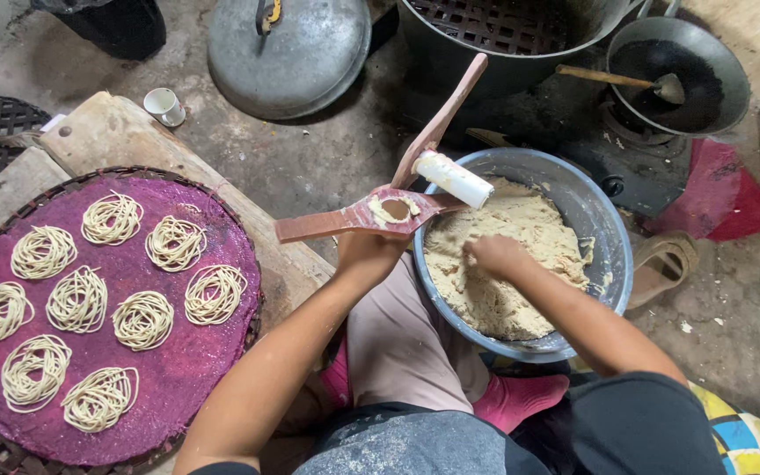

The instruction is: The person uses a wooden noodle press to extrude dough into thin strands, forming them into circular nests on a purple mat inside a woven tray. They repeatedly load dough into the press, extrude it, and arrange the strands into neat piles.

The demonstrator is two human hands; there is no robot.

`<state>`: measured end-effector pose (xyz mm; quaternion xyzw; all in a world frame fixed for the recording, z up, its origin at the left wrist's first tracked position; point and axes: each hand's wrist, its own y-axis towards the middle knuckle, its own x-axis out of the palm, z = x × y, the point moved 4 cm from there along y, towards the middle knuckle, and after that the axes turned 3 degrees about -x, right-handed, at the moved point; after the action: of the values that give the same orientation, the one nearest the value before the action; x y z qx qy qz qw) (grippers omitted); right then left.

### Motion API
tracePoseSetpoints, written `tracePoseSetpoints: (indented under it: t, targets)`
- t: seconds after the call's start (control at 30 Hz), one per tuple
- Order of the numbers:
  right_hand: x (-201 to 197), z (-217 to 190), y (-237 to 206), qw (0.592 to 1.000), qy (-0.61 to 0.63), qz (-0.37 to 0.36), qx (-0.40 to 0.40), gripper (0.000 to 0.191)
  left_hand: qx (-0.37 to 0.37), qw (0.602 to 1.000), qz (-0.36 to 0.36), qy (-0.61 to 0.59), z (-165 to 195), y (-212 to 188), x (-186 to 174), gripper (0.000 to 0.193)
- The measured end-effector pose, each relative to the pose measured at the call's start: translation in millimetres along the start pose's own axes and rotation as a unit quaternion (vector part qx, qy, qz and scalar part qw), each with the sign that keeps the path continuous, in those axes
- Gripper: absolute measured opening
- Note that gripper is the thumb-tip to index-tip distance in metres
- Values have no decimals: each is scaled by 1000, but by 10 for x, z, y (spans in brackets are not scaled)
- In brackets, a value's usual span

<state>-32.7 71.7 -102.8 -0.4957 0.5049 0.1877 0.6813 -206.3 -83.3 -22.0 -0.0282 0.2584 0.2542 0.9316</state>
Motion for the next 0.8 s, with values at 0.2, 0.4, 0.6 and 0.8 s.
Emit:
tracePoseSetpoints:
  t: [0.2,0.4,0.6,0.8]
  targets:
    - [311,349,-501,956,285,65,-5,35,136,983,114,54,123,320,29,42]
    - [379,1326,-1473,839,532,114,-13,37,160,979,57,116,195,511,343,51]
    - [-378,1435,-1812,911,381,140,68,28,346,927,-42,136,643,403,884,68]
    - [-948,451,-1689,933,-75,351,-9,7,243,956,-130,103,739,388,1084,55]
